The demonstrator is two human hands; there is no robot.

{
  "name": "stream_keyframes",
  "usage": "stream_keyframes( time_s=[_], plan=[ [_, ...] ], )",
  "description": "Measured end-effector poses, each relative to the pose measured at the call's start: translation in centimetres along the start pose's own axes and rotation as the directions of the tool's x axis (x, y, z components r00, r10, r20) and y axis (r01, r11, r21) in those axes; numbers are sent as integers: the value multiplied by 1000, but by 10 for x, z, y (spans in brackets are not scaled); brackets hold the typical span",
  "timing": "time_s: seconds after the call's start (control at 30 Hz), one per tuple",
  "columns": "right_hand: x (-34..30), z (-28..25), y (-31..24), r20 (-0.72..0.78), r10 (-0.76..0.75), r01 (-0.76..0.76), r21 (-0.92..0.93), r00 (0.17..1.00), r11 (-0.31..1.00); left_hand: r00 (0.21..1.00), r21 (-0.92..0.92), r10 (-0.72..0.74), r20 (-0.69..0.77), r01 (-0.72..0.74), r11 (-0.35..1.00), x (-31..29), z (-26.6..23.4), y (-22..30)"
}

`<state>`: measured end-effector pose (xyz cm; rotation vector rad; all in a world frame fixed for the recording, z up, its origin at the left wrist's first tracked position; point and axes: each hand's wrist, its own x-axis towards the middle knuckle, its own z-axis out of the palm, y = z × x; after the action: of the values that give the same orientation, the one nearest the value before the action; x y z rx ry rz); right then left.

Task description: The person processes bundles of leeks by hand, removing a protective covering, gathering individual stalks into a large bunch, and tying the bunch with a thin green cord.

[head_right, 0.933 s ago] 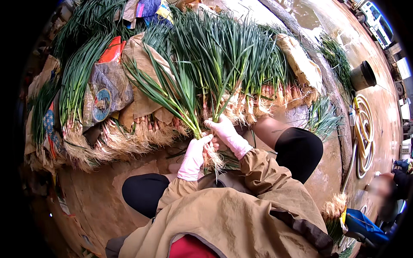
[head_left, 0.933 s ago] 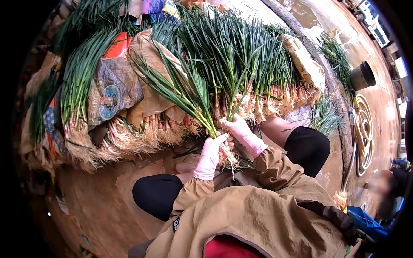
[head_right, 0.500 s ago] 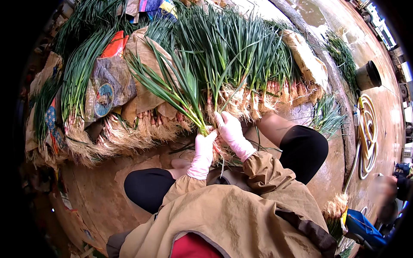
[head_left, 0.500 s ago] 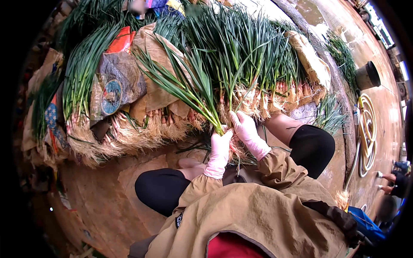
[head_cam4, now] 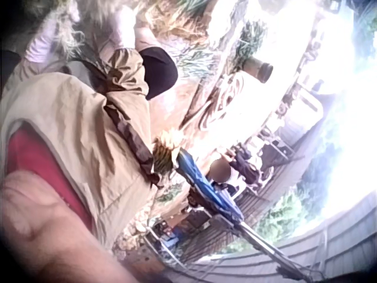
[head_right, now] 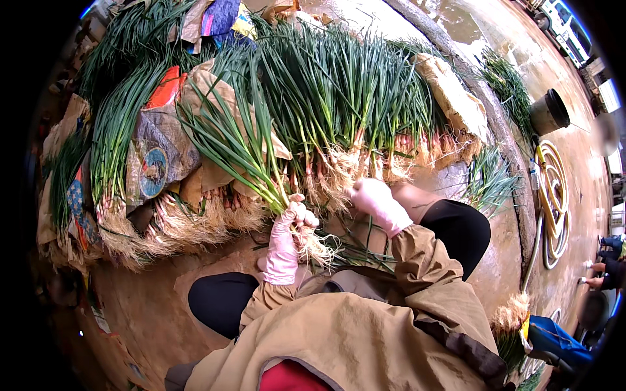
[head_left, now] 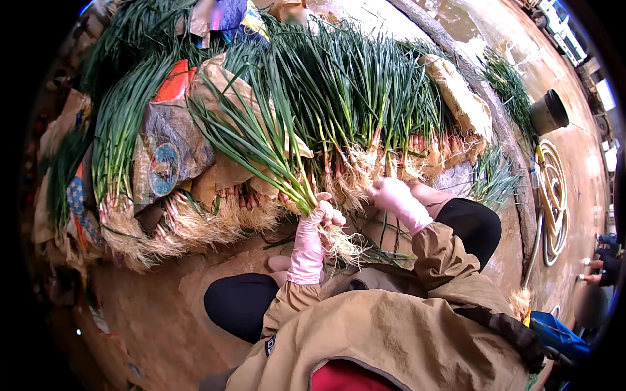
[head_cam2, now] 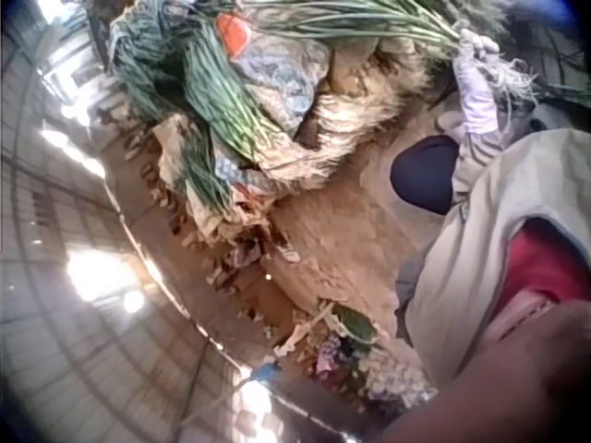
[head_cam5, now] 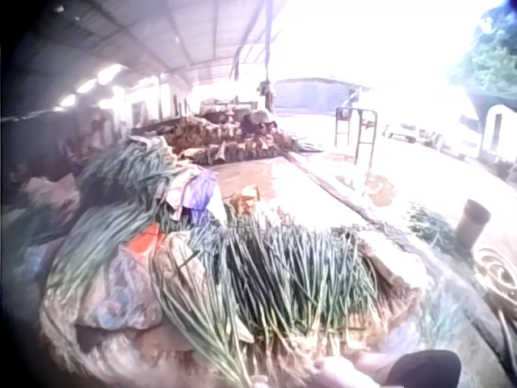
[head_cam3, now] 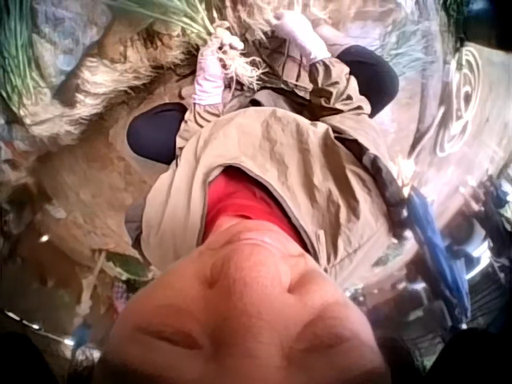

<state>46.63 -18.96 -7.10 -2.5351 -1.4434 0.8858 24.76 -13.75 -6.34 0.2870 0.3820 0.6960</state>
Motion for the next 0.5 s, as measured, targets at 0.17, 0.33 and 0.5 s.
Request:
stream_keyframes(
  time_s=[0.17, 0.33, 0.5],
  plan=[
    [106, -77, 24, -276, 287, -286, 46, 917, 957, 979, 81, -202, -25, 203, 976, 9, -7, -20],
    [24, -66, -45, -180, 93, 25, 561, 979, 828, 955, 125, -24, -295, 64, 990, 12, 0, -11],
    [-15, 21, -46, 109, 25, -110, 913, 994, 393, 882, 339, -164, -442, 334, 879, 17, -4, -32]
  ],
)
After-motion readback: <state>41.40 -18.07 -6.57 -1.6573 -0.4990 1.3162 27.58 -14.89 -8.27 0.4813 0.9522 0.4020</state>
